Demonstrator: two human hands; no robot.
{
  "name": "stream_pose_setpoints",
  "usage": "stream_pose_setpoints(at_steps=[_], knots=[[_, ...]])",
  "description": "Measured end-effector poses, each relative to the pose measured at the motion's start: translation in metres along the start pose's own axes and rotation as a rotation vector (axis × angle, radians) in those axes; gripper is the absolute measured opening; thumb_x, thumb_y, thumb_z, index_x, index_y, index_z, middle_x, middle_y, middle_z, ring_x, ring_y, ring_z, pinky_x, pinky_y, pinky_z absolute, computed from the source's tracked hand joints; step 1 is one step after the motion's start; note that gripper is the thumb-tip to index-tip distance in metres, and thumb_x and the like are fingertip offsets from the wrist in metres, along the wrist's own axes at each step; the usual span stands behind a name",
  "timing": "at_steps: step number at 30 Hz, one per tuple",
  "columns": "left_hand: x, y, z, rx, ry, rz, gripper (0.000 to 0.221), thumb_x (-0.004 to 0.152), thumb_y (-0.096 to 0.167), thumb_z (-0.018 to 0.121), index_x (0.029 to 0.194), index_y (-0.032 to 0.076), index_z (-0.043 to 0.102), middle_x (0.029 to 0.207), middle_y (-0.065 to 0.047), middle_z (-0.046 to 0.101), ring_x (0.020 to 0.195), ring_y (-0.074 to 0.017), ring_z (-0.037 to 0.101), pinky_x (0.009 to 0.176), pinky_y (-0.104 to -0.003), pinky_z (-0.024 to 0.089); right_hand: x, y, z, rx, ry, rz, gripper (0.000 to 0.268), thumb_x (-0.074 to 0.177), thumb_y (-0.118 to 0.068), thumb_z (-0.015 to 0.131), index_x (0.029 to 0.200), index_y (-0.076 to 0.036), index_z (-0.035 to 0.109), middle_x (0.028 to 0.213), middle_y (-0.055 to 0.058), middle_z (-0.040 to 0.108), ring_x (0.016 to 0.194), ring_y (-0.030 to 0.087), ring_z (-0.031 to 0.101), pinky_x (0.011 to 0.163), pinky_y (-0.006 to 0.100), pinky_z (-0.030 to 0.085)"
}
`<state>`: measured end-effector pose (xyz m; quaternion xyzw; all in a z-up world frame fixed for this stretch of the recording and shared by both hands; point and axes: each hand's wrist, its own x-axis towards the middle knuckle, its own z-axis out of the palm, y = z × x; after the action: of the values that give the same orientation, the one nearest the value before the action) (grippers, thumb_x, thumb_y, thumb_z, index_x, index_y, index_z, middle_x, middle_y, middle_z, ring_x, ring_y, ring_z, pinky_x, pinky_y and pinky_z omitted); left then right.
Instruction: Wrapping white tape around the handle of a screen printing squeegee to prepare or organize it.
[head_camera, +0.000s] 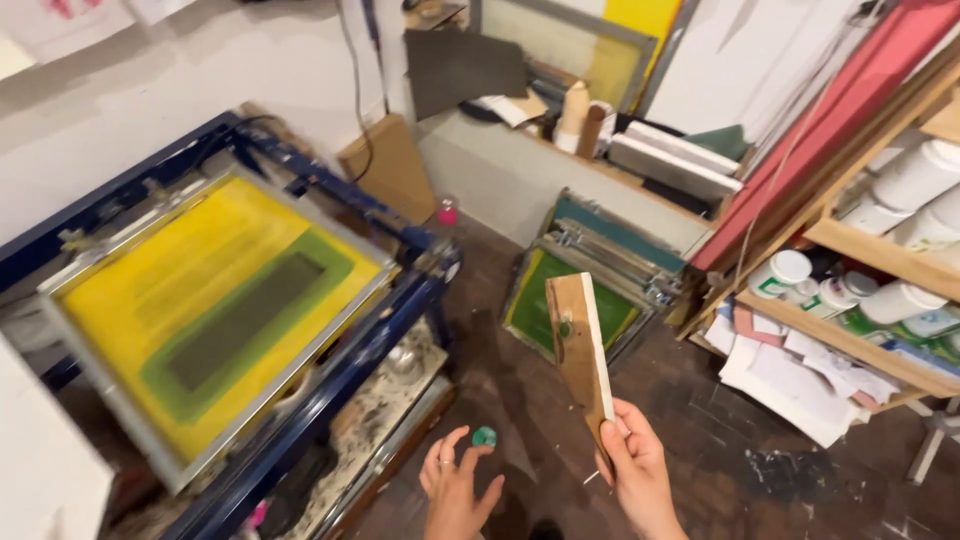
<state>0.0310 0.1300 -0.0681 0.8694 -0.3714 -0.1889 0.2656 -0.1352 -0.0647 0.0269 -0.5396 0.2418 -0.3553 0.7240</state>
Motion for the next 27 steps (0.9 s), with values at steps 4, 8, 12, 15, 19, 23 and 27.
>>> stream_pose_setpoints(at_steps=[4,8,12,15,19,23,27], knots=[[0.045,0.047,0.008,-0.027,0.034,-0.035,0.029,0.091,0.046,0.074,0.117,0.036,0.067,0.155,0.007,0.038,0.144,-0.0339,0.032,0.108,-0.06,0.031,0.047,-0.023,-0.035,-0.019,0.055,0.001,0.035,0.103,-0.023,0.056,0.127,0.002,0.059,0.058,0.0,0.042,0.037,0.007,0.03,0.034,0.023,0.025],[0.101,0.038,0.008,0.033,0.238,-0.057,0.031,0.083,0.044,0.079,0.113,0.04,0.071,0.15,0.01,0.044,0.137,-0.032,0.04,0.105,-0.061,0.034,0.107,-0.024,-0.048,-0.001,0.085,0.023,0.031,0.103,-0.023,0.057,0.123,0.0,0.059,0.058,0.001,0.043,0.038,0.009,0.033,0.036,0.025,0.025],[0.161,0.013,-0.016,0.088,0.361,-0.124,0.035,0.082,0.049,0.077,0.113,0.033,0.073,0.149,0.004,0.048,0.14,-0.0306,0.037,0.112,-0.053,0.028,0.173,-0.027,-0.043,-0.085,0.051,0.137,0.031,0.104,-0.027,0.053,0.12,0.0,0.061,0.053,0.002,0.036,0.037,0.013,0.032,0.038,0.029,0.028],[0.215,-0.004,-0.026,0.12,0.572,-0.118,0.029,0.084,0.046,0.074,0.11,0.033,0.073,0.147,0.005,0.05,0.131,-0.0321,0.044,0.106,-0.054,0.035,0.243,-0.006,-0.049,-0.066,-0.003,0.099,0.031,0.105,-0.025,0.054,0.12,0.0,0.06,0.052,0.001,0.037,0.035,0.013,0.031,0.035,0.029,0.028],[0.302,-0.019,-0.033,0.139,0.687,-0.184,0.031,0.087,0.044,0.073,0.117,0.035,0.07,0.153,0.0,0.044,0.13,-0.0362,0.041,0.106,-0.055,0.036,0.347,0.005,-0.036,-0.109,-0.096,0.049,0.028,0.106,-0.03,0.053,0.113,-0.004,0.062,0.052,0.0,0.036,0.035,0.011,0.029,0.035,0.03,0.028],[0.402,-0.04,-0.056,0.244,0.636,-0.381,0.064,0.084,0.067,0.063,0.132,0.025,0.063,0.154,-0.006,0.051,0.132,-0.0371,0.05,0.104,-0.054,0.047,0.453,0.004,-0.01,-0.134,-0.165,-0.019,0.028,0.105,-0.024,0.053,0.122,-0.002,0.06,0.065,0.004,0.048,0.039,0.012,0.035,0.036,0.028,0.031],[0.455,-0.013,-0.128,-0.017,-0.113,-0.881,0.107,0.09,0.084,0.034,0.167,0.014,0.009,0.111,-0.003,0.078,0.14,-0.0317,0.05,0.086,-0.044,0.062,0.536,0.002,0.03,-0.096,-0.202,-0.046,0.028,0.104,-0.026,0.056,0.118,-0.002,0.058,0.055,0.003,0.04,0.039,0.011,0.034,0.038,0.028,0.027]])
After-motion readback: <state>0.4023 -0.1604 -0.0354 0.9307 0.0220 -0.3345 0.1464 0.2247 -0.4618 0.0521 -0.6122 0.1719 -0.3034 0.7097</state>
